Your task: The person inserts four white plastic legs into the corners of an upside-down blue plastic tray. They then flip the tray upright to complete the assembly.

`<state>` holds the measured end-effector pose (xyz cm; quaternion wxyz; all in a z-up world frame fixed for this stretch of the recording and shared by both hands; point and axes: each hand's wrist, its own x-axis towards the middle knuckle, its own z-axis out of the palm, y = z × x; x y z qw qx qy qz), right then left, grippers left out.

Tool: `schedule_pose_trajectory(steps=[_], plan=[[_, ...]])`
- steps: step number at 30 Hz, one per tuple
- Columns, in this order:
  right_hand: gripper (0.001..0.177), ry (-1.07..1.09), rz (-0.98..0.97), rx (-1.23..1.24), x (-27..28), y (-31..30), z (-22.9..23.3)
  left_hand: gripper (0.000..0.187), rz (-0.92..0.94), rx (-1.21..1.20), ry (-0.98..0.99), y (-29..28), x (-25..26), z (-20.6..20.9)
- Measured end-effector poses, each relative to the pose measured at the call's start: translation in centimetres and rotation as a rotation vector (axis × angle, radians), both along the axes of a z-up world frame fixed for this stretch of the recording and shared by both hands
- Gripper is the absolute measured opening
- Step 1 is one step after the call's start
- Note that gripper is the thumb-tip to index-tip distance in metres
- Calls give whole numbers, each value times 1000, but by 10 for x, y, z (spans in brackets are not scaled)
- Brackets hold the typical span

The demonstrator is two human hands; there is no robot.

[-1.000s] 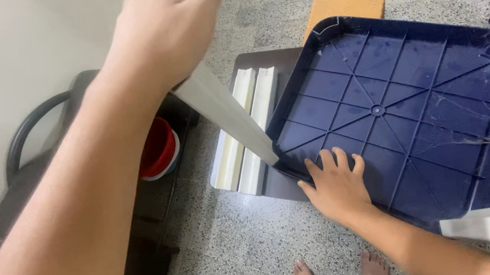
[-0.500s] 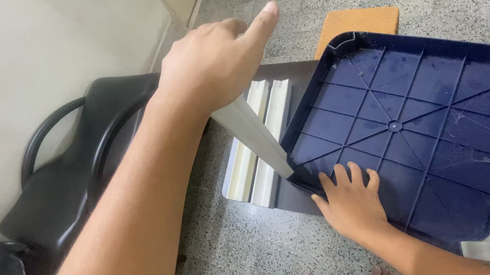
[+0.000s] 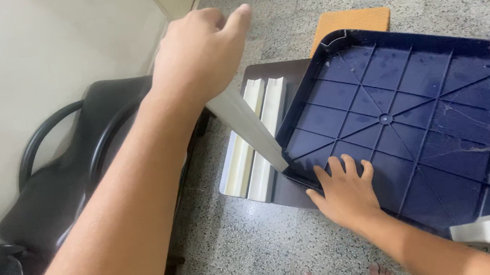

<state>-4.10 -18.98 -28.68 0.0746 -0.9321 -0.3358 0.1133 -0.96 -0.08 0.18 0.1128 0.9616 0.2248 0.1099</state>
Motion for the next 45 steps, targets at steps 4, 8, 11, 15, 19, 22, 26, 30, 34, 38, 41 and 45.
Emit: schedule_pose_trajectory(steps=[4,8,11,15,19,22,26,30,34,38,41,45], plan=[[71,44,-13,25,0,-3,-1,62,-62,50,7,2,-3,-1],[73,106,-41,56,2,-5,-5,54,-52,5,29,3,-1,-1],[73,122,-57,136,4,-8,-8,49,15,-177,-226,2,-9,-2],[70,96,-67,255,4,-18,-8,38,-24,-145,-537,-8,-34,-17],[55,-12,-43,411,-6,-37,-4,40,-78,2,-627,-19,-51,-45],[46,-51,-6,516,-17,-50,4,40,-63,-131,-563,-15,-54,-50],[41,-87,-17,530,-24,-54,15,40,-118,-138,-551,-10,-54,-44],[41,18,-46,647,-25,-58,22,38,-112,-164,-542,-1,-46,-43],[45,470,-257,677,-22,-60,27,38,-130,-203,-519,19,-29,-43],[52,1075,-411,706,-24,-77,34,38,-195,-217,-507,39,-13,-43],[58,1298,-359,525,-30,-101,40,40,-227,-230,-495,48,-5,-44],[62,1408,-308,223,-27,-148,43,40,-249,-221,-491,51,1,-49]])
